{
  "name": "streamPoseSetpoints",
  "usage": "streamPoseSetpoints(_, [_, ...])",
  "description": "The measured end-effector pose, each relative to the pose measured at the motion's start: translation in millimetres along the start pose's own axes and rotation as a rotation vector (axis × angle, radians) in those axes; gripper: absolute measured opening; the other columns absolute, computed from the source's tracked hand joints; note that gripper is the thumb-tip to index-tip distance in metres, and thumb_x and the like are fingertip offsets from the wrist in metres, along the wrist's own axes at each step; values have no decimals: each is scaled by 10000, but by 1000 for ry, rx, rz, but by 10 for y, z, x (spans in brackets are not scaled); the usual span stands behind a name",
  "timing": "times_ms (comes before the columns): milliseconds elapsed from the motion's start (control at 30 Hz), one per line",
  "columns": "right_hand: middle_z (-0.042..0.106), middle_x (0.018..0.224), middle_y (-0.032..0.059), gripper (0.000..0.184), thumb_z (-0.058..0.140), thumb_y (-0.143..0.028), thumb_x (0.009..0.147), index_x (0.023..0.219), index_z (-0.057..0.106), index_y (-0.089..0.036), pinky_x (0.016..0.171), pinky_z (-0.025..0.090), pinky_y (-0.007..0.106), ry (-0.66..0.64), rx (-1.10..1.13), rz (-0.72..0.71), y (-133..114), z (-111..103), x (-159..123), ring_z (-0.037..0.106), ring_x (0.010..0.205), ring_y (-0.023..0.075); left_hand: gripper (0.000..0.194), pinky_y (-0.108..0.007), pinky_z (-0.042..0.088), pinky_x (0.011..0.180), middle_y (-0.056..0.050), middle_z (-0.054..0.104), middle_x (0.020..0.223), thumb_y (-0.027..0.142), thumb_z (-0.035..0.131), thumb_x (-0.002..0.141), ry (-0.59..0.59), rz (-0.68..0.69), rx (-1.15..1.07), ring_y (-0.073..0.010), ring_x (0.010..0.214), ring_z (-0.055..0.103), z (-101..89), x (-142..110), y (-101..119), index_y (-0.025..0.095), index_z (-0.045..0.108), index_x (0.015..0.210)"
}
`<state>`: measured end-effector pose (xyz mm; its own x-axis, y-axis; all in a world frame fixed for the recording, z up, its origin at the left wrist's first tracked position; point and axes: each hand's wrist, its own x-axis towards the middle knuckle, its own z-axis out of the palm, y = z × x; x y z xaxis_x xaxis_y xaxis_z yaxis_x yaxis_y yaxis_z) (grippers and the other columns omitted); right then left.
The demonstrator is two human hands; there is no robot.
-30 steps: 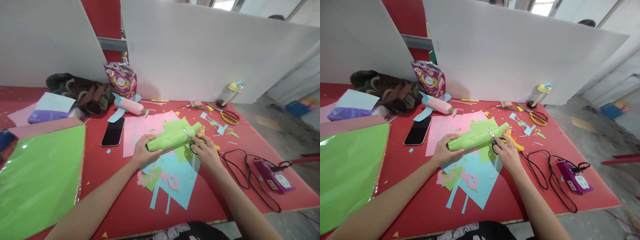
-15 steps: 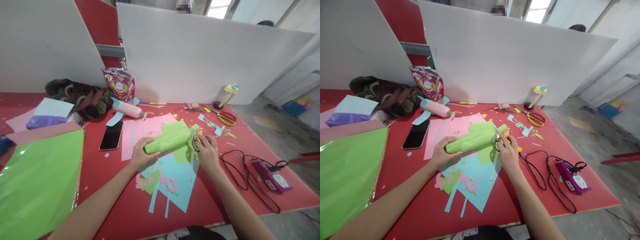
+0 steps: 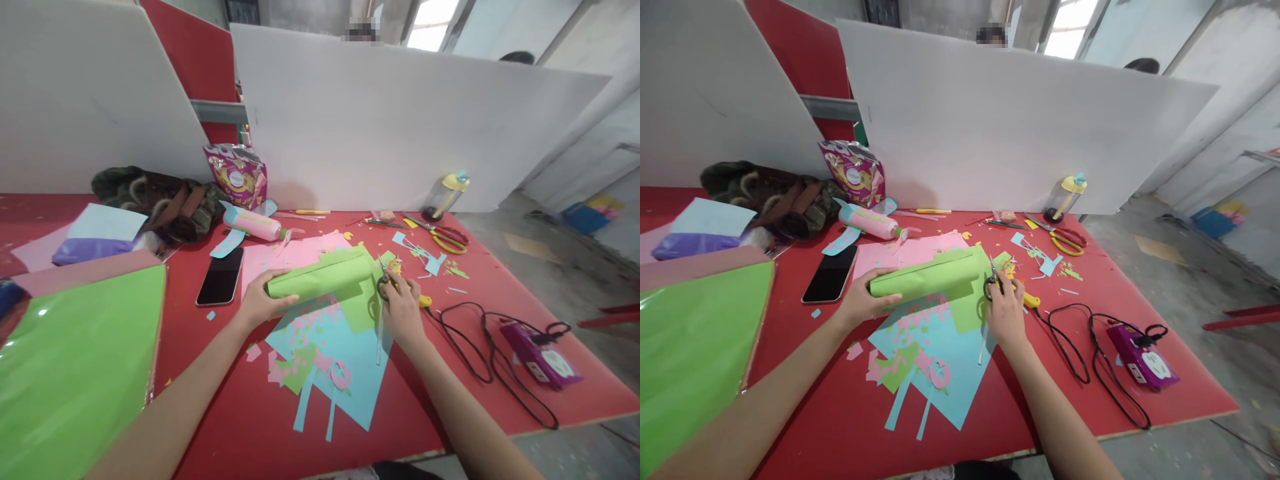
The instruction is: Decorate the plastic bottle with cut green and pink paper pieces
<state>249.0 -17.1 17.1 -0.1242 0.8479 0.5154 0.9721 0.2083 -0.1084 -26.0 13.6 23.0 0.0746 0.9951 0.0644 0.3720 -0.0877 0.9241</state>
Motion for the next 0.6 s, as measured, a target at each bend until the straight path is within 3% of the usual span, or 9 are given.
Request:
streamPoseSetpoints(67, [469, 1141, 123, 237, 421, -63, 702, 839, 586, -162, 857, 376, 452, -47, 32, -19, -50, 28, -8, 363, 993, 280, 548, -348, 512, 674, -46, 588, 895, 383, 696, 541, -37, -98, -59, -207, 775, 581, -91, 13, 26, 154, 555, 1018])
streamPoseSetpoints(233, [460, 1147, 129, 184, 493, -147, 696, 845, 599, -174, 861, 371, 471, -197, 137, -113, -212, 74, -77, 364, 1040, 306, 568, -318, 523, 604, -48, 575, 931, 377, 737, 479, -110, -176, -131, -213, 790, 574, -270, 4, 6, 158, 581, 980])
streamPoseSetpoints(367, [493, 1114, 120, 138, 547, -259, 691, 812, 577, -198, 839, 368, 509, -219, 262, -96, -251, 70, -100, 375, 1069, 330, 565, -365, 481, 748, -53, 589, 969, 361, 730, 479, -123, -139, -43, -240, 871, 562, -341, -1, -65, 158, 584, 986])
streamPoseSetpoints(500, [545, 948, 122, 136, 534, -321, 721, 735, 484, -195, 813, 403, 471, -130, 494, 39, -200, 90, -73, 486, 950, 278, 546, -358, 413, 847, -62, 607, 975, 355, 715, 474, -150, -79, 2, -260, 937, 543, -359, -3, -90, 145, 587, 961])
streamPoseSetpoints(600, [522, 1005, 125, 246, 555, -380, 705, 837, 441, -206, 784, 436, 445, -109, 703, 212, -160, 98, -63, 513, 941, 258, 547, -333, 420, 818, -72, 602, 992, 361, 712, 469, -178, -84, -57, -264, 943, 537, -353, -31, -85, 141, 581, 952])
